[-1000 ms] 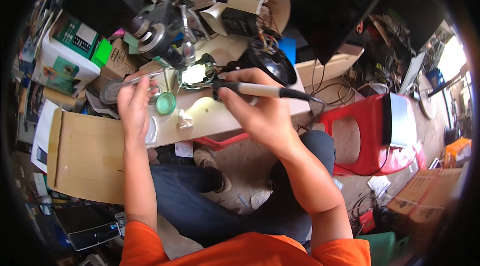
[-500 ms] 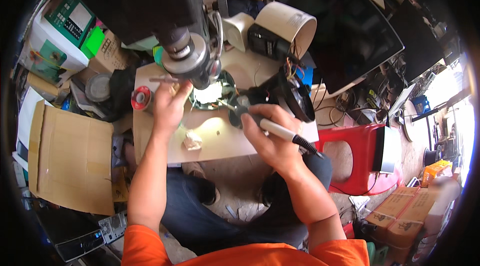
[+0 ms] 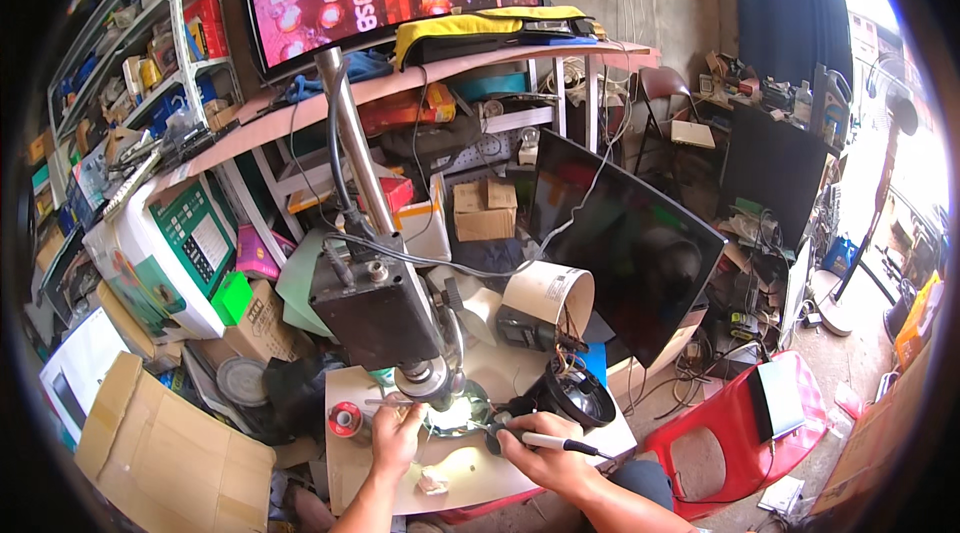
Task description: The person is soldering a small electronic component under a microscope. They use a soldering iron and tweezers to carefully apply solder to the component.
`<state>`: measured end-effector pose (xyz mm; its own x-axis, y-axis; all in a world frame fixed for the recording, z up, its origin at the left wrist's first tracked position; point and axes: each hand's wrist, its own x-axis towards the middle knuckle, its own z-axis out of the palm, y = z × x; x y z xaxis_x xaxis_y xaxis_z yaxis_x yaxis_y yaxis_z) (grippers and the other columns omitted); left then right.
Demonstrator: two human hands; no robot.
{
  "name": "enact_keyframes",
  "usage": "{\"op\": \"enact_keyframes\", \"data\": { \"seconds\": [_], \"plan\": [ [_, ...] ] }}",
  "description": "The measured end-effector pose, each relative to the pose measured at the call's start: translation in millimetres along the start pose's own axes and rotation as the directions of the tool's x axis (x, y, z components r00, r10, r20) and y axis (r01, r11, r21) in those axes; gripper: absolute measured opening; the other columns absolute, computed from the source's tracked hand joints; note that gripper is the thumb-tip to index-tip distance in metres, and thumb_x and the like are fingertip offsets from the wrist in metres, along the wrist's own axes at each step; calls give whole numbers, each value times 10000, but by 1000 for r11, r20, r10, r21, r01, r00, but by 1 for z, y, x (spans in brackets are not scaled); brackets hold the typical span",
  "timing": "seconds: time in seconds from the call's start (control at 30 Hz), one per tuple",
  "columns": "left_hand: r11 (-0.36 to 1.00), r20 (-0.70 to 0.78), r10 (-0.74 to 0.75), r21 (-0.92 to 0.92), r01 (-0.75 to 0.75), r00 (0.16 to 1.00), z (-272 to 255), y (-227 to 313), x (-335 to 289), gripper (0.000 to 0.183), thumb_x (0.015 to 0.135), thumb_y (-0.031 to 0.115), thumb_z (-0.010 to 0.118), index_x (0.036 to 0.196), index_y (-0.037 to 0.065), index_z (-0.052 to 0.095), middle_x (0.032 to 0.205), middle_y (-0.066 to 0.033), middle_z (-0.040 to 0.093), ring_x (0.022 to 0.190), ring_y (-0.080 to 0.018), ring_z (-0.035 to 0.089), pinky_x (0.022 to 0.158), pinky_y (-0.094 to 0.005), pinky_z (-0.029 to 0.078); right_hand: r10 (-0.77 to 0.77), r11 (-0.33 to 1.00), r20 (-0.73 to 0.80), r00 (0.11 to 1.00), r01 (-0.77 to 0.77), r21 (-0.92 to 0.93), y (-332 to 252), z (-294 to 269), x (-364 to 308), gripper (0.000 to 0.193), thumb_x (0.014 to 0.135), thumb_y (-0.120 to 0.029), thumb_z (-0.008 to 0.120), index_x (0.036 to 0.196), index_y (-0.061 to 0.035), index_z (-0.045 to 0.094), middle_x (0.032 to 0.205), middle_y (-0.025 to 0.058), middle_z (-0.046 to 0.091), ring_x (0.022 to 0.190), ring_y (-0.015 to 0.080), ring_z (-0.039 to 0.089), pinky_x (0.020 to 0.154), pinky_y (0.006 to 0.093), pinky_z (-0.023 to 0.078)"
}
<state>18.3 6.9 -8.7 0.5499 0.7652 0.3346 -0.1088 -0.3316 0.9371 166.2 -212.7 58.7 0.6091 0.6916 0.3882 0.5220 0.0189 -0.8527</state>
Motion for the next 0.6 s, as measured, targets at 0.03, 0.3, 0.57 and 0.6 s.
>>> {"op": "enact_keyframes", "data": {
  "seconds": [0.03,0.3,0.57,0.6],
  "plan": [
    [999,6,-23,-41,23,1000,1,0,-3,150,990,94,676,1069,-32,665,906,-62,726,829,-112,645,753,-296,503,-32,999,-3,999,32,-28,-2,-2,-2,259,849,-240,827,934,-8,750,777,150,716,657,264,708,616,358,558],
    [997,11,-38,-70,39,999,2,13,-6,145,1003,101,656,1068,-28,671,937,-37,713,882,-93,630,787,-275,490,-125,992,-10,992,125,-12,-1,1,-3,251,850,-217,835,933,-14,712,772,158,705,656,290,707,598,376,557],
    [996,46,-52,-76,55,998,-2,19,-3,130,1006,95,643,1061,-20,667,908,-16,692,842,-77,594,757,-270,473,-182,983,-36,983,181,-19,2,5,-1,252,853,-211,835,934,-9,708,776,159,710,664,294,709,602,376,561],
    [992,32,-52,-111,56,998,1,20,-4,127,1006,94,643,1058,-20,663,906,-13,692,841,-77,593,757,-270,473,-194,981,-37,980,193,-18,2,6,0,251,854,-210,834,934,-8,707,775,159,710,665,295,709,602,376,562]
  ]
}}
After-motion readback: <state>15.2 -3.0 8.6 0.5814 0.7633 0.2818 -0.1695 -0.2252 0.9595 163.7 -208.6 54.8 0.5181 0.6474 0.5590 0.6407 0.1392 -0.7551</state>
